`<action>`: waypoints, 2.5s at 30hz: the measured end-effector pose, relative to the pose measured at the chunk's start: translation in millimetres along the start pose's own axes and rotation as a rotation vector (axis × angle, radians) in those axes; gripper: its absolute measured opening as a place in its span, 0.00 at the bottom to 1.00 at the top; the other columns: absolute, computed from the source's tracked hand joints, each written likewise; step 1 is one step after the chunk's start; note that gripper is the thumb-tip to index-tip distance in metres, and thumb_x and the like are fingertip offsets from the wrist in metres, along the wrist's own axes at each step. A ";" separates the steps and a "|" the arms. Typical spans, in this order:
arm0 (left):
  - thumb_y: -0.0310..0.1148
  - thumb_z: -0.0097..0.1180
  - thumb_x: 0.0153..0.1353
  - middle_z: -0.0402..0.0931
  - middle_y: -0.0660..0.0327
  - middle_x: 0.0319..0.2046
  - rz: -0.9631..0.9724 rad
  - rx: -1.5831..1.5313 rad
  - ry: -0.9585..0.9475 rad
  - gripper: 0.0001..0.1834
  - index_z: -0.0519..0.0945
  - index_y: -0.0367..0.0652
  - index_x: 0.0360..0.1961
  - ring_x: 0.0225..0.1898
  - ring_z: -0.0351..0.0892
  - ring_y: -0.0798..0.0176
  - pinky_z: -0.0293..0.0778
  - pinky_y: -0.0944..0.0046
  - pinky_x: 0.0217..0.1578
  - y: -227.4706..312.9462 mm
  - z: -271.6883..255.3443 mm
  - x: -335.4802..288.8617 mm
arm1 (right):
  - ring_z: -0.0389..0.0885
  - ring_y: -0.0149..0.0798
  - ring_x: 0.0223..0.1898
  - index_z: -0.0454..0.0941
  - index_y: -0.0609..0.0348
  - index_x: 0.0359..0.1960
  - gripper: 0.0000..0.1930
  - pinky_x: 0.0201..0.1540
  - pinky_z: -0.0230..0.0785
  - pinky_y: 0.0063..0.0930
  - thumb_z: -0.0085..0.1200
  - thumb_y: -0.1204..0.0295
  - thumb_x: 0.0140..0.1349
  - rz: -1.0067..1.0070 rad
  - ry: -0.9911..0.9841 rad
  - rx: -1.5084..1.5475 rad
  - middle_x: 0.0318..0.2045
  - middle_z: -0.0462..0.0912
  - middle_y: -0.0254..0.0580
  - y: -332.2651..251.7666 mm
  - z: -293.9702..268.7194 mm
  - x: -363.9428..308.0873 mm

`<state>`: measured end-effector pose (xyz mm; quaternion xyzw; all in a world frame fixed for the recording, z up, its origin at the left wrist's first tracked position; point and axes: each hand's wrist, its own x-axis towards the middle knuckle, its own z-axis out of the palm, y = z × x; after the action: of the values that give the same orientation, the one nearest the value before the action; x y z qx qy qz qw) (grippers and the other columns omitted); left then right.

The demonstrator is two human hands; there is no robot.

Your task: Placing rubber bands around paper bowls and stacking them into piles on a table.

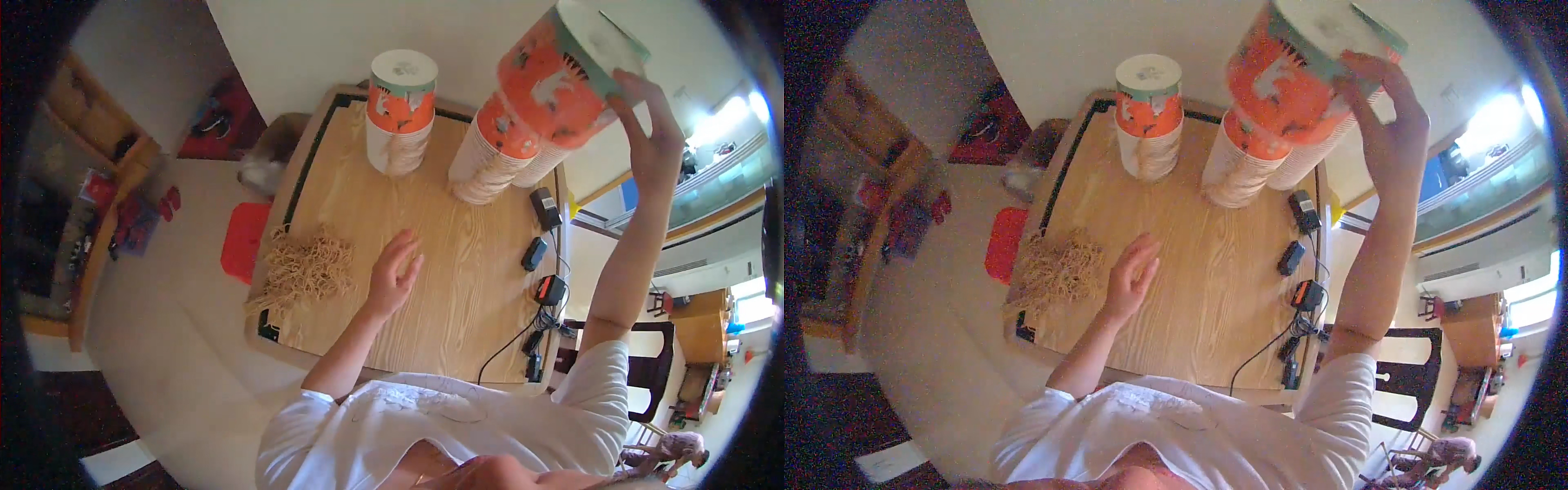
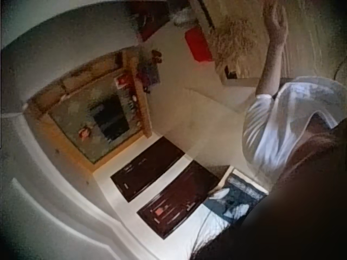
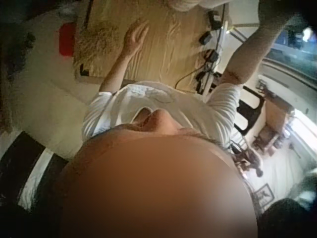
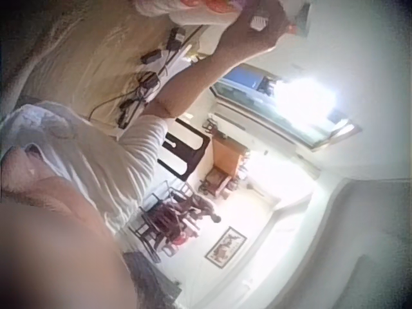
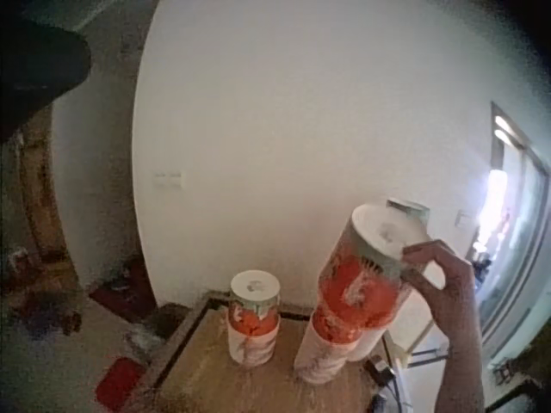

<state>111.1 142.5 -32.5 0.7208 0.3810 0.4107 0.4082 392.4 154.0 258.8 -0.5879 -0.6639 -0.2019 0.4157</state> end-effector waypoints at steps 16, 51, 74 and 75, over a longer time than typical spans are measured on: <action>0.37 0.55 0.58 0.70 0.66 0.46 -0.526 -1.184 0.343 0.24 0.64 0.43 0.54 0.45 0.70 0.72 0.67 0.69 0.43 65.2 2.6 -29.2 | 0.70 0.31 0.49 0.71 0.64 0.44 0.13 0.51 0.62 0.26 0.51 0.79 0.57 0.794 -0.372 1.053 0.44 0.72 0.40 -125.0 95.8 -297.4; 0.31 0.53 0.57 0.75 0.62 0.40 -0.525 -0.667 0.197 0.15 0.71 0.37 0.45 0.39 0.74 0.70 0.70 0.69 0.40 60.1 -13.9 -79.6 | 0.69 0.25 0.21 0.76 0.61 0.30 0.04 0.23 0.63 0.19 0.56 0.79 0.52 0.470 -0.508 0.881 0.22 0.74 0.33 -131.4 87.6 -252.4; 0.21 0.47 0.50 0.75 0.58 0.39 -0.467 -0.962 0.271 0.16 0.72 0.34 0.43 0.37 0.77 0.66 0.78 0.63 0.34 67.6 -40.6 -65.6 | 0.75 0.23 0.29 0.73 0.63 0.33 0.05 0.32 0.71 0.18 0.53 0.81 0.55 0.563 -0.565 0.879 0.26 0.76 0.34 -117.0 86.3 -248.8; 0.22 0.47 0.50 0.75 0.58 0.39 -0.474 -1.022 0.317 0.17 0.71 0.34 0.44 0.37 0.78 0.64 0.78 0.62 0.35 64.7 -47.3 -61.8 | 0.75 0.23 0.29 0.72 0.62 0.33 0.05 0.32 0.71 0.18 0.53 0.81 0.55 0.616 -0.546 0.912 0.26 0.76 0.33 -113.1 88.9 -250.9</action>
<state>59.2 76.5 24.0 0.2575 0.3419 0.5426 0.7227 247.9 41.8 34.8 -0.5464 -0.5654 0.3897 0.4795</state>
